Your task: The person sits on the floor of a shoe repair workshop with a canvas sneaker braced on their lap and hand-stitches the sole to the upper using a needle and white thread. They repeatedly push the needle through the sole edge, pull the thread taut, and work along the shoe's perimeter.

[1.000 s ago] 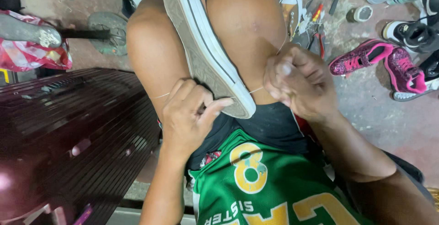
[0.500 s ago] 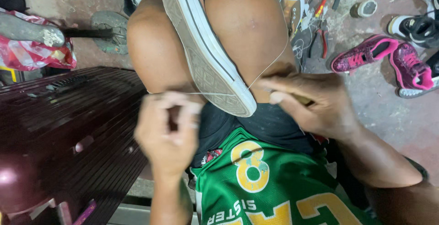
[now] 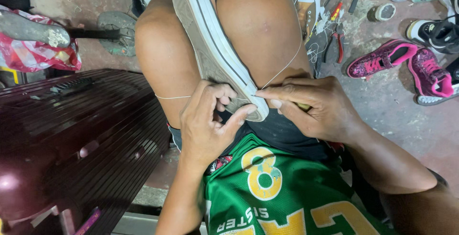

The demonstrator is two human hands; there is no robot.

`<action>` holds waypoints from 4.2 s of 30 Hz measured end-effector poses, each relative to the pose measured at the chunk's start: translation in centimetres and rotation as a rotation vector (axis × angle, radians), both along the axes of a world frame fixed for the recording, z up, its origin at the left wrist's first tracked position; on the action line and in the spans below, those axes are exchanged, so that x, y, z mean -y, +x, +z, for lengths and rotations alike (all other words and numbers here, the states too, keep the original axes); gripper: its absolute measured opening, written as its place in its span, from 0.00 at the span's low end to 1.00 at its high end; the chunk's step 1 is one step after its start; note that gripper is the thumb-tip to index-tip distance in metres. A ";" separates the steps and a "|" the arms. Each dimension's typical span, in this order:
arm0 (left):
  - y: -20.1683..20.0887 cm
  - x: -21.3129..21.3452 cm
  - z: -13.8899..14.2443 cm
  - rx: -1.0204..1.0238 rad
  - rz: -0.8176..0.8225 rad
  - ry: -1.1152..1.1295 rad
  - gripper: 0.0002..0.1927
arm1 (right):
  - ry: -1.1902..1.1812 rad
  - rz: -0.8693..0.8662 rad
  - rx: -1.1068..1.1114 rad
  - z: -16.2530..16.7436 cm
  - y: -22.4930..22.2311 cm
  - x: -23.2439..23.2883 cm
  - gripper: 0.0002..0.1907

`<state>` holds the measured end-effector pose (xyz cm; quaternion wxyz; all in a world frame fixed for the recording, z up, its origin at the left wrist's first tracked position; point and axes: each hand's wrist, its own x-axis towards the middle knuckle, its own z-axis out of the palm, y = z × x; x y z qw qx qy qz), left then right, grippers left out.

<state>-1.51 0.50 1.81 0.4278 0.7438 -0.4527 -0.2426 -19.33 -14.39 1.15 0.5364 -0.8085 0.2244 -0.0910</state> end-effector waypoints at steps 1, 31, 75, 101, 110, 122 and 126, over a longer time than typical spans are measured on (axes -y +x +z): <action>0.1 -0.1 -0.1 -0.009 -0.001 0.005 0.21 | -0.005 -0.005 0.007 0.1 0.1 0.0 0.17; 4.0 -0.8 -0.9 0.074 -0.146 -0.147 0.19 | -0.550 0.317 -0.061 4.1 4.8 2.1 0.09; 7.4 -6.3 -4.9 0.094 -0.058 -0.372 0.26 | -0.314 0.418 -0.279 2.3 9.9 -1.3 0.04; 1.1 -5.3 -2.9 -0.097 0.061 -0.230 0.09 | -0.515 0.362 -0.075 3.9 5.3 -1.2 0.08; -1.0 -4.2 -3.2 -0.252 0.132 -0.086 0.10 | -0.592 0.294 -0.043 2.4 4.2 -1.8 0.10; -0.1 -4.1 -3.5 -0.317 0.124 -0.113 0.11 | -0.781 0.404 -0.126 3.7 6.1 -1.8 0.10; 0.1 -3.7 -3.6 -0.243 0.121 -0.131 0.11 | -0.790 0.385 -0.115 2.8 6.2 -0.6 0.14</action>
